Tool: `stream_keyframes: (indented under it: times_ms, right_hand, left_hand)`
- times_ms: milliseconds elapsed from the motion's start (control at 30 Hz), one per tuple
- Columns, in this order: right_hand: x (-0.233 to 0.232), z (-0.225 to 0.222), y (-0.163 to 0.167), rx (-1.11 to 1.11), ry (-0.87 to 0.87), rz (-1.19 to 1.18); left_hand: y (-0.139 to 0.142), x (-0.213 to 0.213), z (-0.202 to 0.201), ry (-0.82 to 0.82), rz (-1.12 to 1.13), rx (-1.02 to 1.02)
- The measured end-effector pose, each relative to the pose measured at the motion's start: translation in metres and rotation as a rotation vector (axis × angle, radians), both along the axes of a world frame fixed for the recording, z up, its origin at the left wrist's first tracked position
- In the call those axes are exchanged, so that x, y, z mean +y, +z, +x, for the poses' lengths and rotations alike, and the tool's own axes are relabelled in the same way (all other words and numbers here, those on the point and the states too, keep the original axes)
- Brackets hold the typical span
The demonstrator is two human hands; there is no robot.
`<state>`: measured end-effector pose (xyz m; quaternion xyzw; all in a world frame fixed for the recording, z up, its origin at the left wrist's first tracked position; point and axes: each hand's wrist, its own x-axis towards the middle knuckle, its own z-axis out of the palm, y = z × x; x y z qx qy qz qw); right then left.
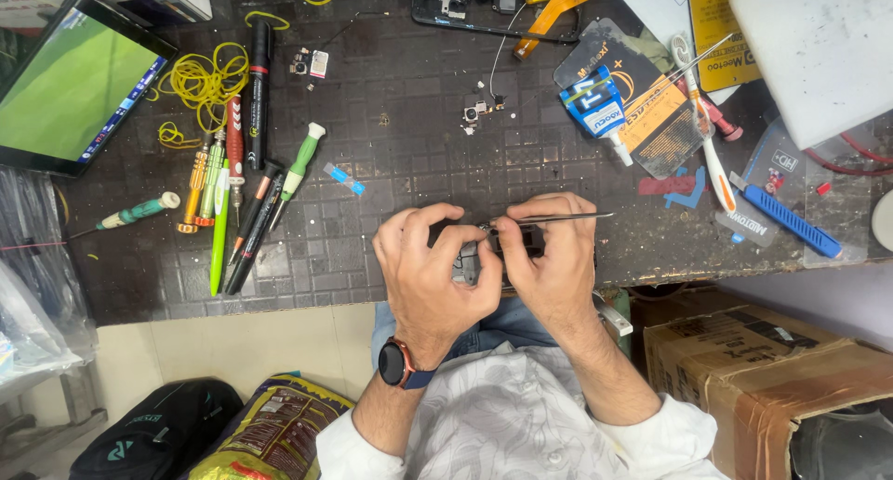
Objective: The person works on a disassembled smartphone chassis on a cluttered workbench. They use tweezers and a small metal tool to manipulate and position small internal components within the phone frame.
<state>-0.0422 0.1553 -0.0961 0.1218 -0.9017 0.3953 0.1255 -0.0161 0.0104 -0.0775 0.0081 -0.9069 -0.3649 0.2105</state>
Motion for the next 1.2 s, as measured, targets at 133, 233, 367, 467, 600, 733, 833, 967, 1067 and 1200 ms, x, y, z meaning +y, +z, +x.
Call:
stream_keyframes:
  times_ms: [133,233,367,467,600,733,833,967,1067,1200]
  right_hand:
    - [-0.001,0.001,0.0017,-0.01,-0.011,-0.005]
    - [-0.0014,0.001,0.0012,-0.007,-0.013,-0.012]
    - [-0.0006,0.0009,0.0017,0.004,0.001,0.003]
    - [-0.0007,0.0007,0.0025,-0.024,-0.003,0.004]
    - [-0.0012,0.001,0.0023,-0.029,-0.013,0.004]
    - [-0.001,0.0018,0.0011,-0.047,-0.025,0.006]
    - [-0.001,0.0015,-0.0006,-0.056,-0.022,0.004]
    - [-0.0008,0.0023,-0.0016,-0.055,-0.017,0.01]
    - [-0.0009,0.0031,-0.0009,-0.062,-0.022,0.005]
    - [-0.0021,0.0018,0.0016,-0.052,-0.02,0.006]
  left_hand:
    - [0.001,0.0,0.0018,0.0,0.003,0.014]
    - [0.0012,-0.0011,0.002,-0.001,0.019,0.002]
    - [0.0034,-0.0026,0.001,-0.025,0.037,-0.017]
    - [0.0061,-0.0045,0.0013,-0.057,0.077,-0.02]
    - [0.0074,-0.0091,0.0045,-0.087,0.142,-0.009]
    - [0.0044,-0.0096,0.0062,-0.085,0.17,0.003]
    - [0.0017,-0.0097,0.006,-0.08,0.174,0.016]
    - [0.0003,-0.0094,0.0075,-0.075,0.165,0.014]
    - [0.0003,-0.009,0.0075,-0.07,0.171,0.013]
    - [0.0033,-0.0076,0.0058,-0.056,0.174,0.014]
